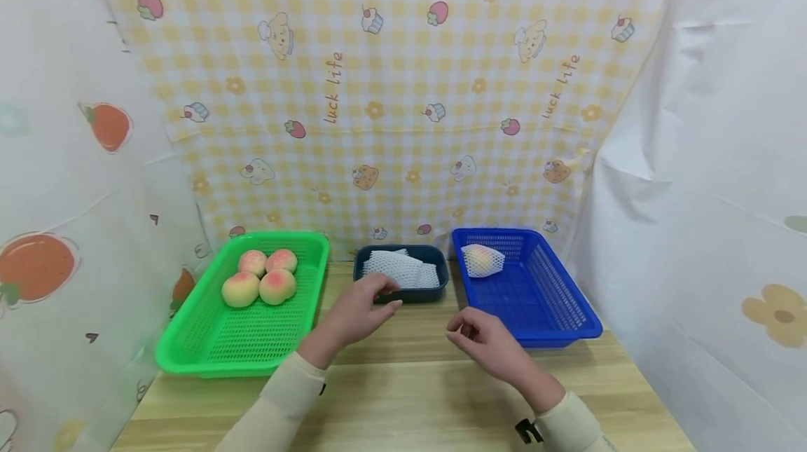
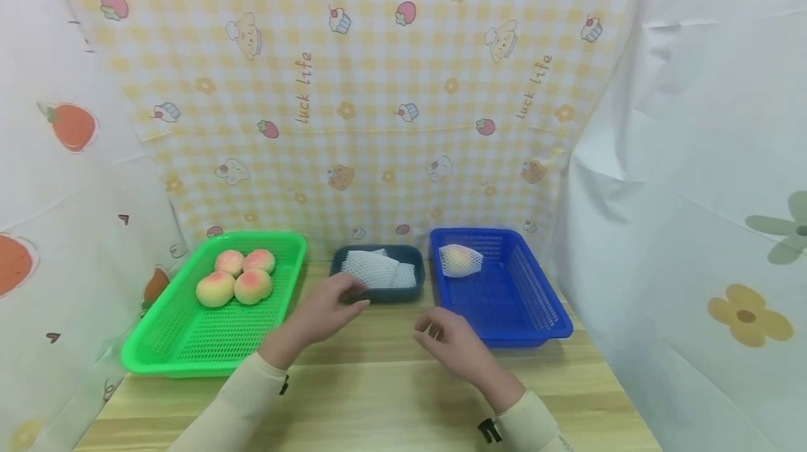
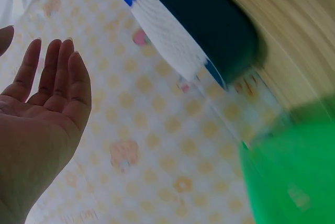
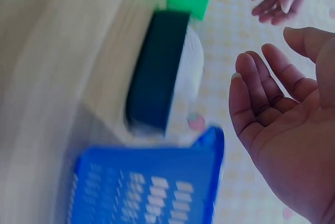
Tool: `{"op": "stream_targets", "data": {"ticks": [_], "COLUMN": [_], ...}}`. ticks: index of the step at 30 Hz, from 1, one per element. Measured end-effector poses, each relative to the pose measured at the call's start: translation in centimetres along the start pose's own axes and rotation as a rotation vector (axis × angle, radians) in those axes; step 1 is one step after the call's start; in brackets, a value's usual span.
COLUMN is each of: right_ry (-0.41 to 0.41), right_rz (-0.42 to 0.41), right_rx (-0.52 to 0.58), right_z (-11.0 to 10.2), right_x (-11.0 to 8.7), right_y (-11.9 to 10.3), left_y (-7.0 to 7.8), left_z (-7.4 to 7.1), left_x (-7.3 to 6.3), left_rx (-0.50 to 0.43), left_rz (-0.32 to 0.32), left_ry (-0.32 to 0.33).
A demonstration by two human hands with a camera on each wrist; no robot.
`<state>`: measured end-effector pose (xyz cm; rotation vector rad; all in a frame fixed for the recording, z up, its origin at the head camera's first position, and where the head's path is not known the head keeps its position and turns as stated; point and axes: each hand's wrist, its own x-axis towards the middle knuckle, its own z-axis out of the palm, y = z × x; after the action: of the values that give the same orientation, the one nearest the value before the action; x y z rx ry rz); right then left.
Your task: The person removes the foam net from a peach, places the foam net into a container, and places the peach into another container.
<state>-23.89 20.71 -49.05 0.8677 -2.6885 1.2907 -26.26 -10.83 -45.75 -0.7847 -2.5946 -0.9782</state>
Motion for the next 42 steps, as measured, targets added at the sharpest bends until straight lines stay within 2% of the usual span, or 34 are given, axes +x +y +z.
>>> {"op": "stream_targets", "data": {"ticks": [6,12,18,27,34,39,42], "right_ry": [0.1,0.186,0.247,0.269,0.282,0.271,0.268], "right_rz": [0.012,0.013,0.035,0.051,0.052,0.069,0.074], "right_rx": [-0.059,-0.102,-0.134,-0.143,-0.126,-0.124,-0.129], "right_z": [-3.0,-5.2,-6.7,-7.6,-7.8,-8.0,-8.2], "right_x": [-0.3,-1.0,-1.4,-1.8,-1.7,-1.5,-1.4], "right_y": [0.7,1.9,3.0,3.9,4.0,3.9,3.9], "left_y": [1.2,2.4,3.5,4.9,5.1,5.8,6.3], "left_z": [2.6,4.8,6.0,8.1,9.8,10.9,11.9], "left_x": [2.1,3.6,4.5,5.6,5.9,6.4,6.8], "left_rx": [-0.053,-0.085,-0.091,-0.064,-0.04,0.029,0.089], "left_rz": [0.07,0.112,0.113,0.057,0.067,0.072,0.064], "left_ry": [-0.034,-0.054,-0.075,-0.123,-0.116,-0.105,-0.121]}}
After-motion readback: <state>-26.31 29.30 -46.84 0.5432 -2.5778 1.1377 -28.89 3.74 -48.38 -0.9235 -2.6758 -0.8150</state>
